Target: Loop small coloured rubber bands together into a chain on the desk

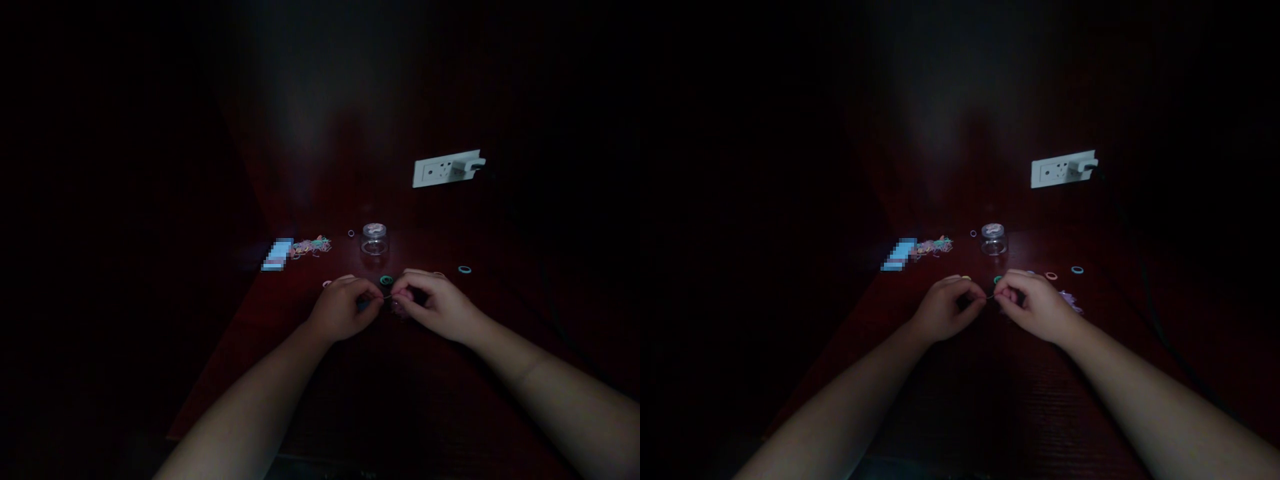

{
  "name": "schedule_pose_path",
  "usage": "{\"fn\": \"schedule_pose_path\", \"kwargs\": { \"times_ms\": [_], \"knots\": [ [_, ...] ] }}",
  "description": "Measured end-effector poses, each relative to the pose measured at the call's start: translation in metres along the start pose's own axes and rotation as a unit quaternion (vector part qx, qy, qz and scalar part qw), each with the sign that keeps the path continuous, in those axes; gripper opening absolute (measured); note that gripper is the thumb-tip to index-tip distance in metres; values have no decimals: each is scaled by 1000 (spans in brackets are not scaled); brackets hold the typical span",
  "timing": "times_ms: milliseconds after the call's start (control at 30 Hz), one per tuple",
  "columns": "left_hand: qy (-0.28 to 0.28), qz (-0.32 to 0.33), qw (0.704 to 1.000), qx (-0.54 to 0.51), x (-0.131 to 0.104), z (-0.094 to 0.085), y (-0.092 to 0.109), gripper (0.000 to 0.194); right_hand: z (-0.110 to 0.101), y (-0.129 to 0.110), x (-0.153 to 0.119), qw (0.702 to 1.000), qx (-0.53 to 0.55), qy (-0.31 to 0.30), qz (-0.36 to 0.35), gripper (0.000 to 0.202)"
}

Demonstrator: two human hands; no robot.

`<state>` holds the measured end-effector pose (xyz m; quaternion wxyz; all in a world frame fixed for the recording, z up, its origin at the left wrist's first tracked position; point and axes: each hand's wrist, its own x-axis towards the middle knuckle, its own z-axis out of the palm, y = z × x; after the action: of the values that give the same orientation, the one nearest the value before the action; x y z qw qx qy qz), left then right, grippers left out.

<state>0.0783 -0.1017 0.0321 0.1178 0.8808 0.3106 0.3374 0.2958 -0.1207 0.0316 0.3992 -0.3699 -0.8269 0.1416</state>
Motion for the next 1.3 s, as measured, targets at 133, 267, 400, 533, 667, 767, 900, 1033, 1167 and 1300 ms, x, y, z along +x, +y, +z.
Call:
{"fn": "schedule_pose_path", "kwargs": {
  "times_ms": [133, 267, 400, 533, 667, 767, 900, 1033, 1167, 1300],
  "knots": [
    [1, -9, 1000, 3, 0, 0, -1, 8, 0, 0, 0, 1000, -4, 1, 3, 10],
    [1, -15, 1000, 6, -1, 0, -2, 10, -1, -1, 0, 1000, -4, -4, -2, 10],
    [5, -1, 1000, -7, -1, 1, -2, 14, -1, -3, 1, 1000, -8, -3, -5, 12],
    [0, 11, 1000, -20, 0, 1, -1, 12, 0, -5, 1, 1000, 0, -8, -7, 14],
    [-7, 8, 1000, -25, 1, 0, 0, 6, 0, -5, 0, 1000, 8, -13, -8, 12],
    [-8, 7, 1000, -29, 1, -1, 1, 7, 0, -5, 0, 1000, 9, -18, -5, 12],
    [-4, 11, 999, -32, 1, -1, 0, 6, 0, -2, 0, 1000, 6, -19, -4, 12],
    [-1, 11, 1000, -24, 1, -1, 0, 6, -1, -2, -1, 1000, 7, -21, -2, 12],
    [-3, 7, 1000, -16, 0, -1, -1, 6, -1, -3, 0, 1000, 4, -16, -2, 13],
    [3, 10, 1000, -19, 0, -1, -1, 6, 0, -2, 0, 1000, 4, -12, -3, 13]
  ]
}}
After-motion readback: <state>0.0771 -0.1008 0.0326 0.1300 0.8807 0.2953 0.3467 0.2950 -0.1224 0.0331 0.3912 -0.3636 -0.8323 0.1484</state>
